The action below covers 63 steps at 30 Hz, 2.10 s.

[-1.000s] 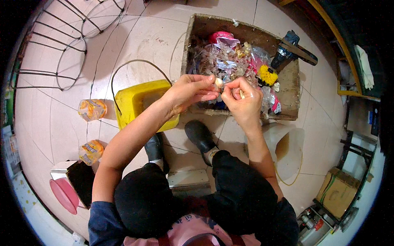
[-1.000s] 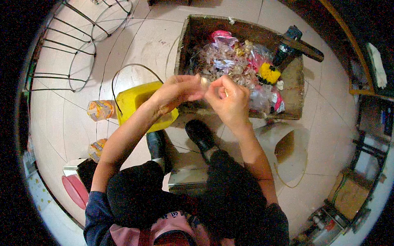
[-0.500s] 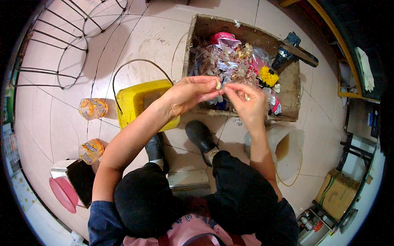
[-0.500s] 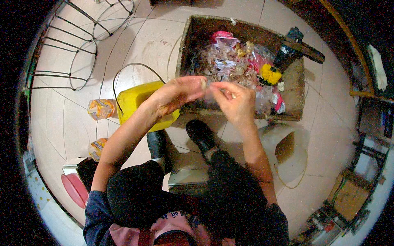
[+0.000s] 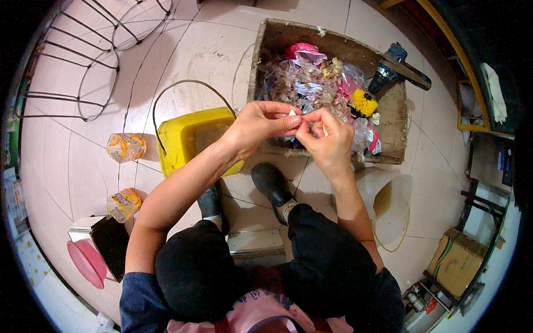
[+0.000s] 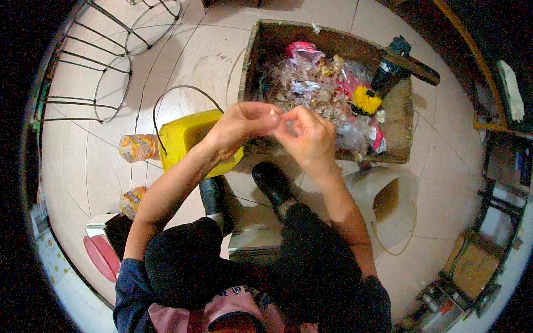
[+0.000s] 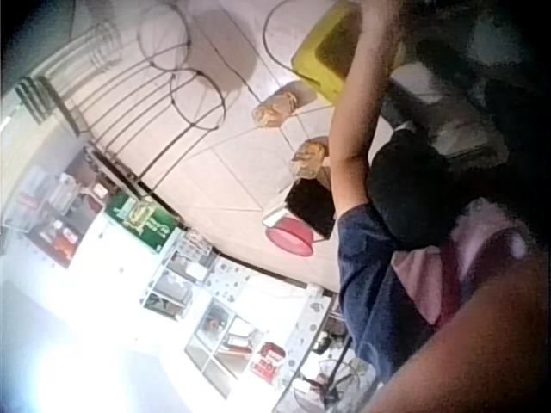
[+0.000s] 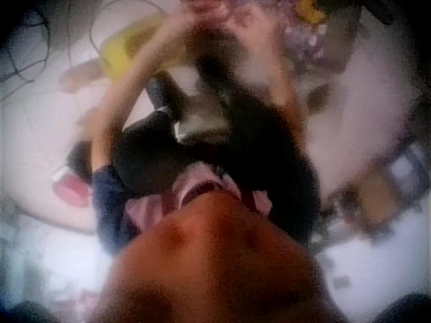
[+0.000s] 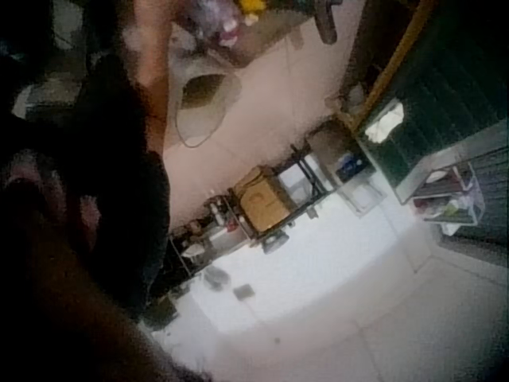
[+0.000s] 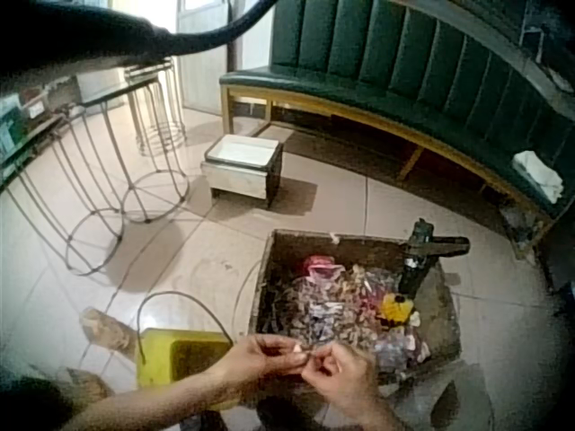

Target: The person sits on a low stool and peels garlic cloves by hand, removing the skins and placing the peeled cloves into a yellow bucket. The person repeatedly picks up cloves, peels them, and transfers them to the bucket.

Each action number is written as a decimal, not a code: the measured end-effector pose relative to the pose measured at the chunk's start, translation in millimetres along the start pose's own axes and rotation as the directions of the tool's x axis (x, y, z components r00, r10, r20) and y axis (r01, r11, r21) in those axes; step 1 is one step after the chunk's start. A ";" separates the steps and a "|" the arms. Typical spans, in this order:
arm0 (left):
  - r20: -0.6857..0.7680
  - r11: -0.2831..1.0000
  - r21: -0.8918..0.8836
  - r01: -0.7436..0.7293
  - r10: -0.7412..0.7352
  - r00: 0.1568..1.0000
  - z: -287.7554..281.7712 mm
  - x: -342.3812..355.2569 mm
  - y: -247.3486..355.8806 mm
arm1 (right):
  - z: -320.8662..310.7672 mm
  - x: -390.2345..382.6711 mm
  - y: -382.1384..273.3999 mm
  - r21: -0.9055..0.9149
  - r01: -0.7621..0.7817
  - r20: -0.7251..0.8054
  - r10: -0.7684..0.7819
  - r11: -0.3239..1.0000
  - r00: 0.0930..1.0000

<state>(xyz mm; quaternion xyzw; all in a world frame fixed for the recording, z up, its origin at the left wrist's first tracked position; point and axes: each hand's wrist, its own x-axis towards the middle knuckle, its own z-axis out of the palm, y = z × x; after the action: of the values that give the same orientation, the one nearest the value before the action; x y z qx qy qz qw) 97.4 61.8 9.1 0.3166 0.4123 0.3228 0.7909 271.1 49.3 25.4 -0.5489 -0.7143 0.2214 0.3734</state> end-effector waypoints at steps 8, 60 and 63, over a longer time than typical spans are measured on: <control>-0.057 0.991 0.005 -0.130 0.131 0.990 -0.6 0.8 -5.2 | -8.0 0.3 23.2 0.163 -0.276 0.047 0.271 0.947 0.961; -0.053 0.691 0.640 -0.336 0.476 0.878 10.4 -14.7 13.2 | -12.0 4.2 -8.5 0.003 -0.023 0.077 0.023 1.000 0.997; -0.085 0.791 0.500 -0.352 0.450 0.889 9.9 -14.4 10.8 | -8.6 5.6 -3.8 -0.044 -0.128 0.068 0.131 0.991 0.989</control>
<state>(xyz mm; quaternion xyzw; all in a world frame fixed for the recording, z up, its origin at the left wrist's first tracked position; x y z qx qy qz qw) 96.7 54.8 28.4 0.5457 0.4783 0.4038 0.5571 274.7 52.7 35.2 -0.5932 -0.6942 0.2503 0.3217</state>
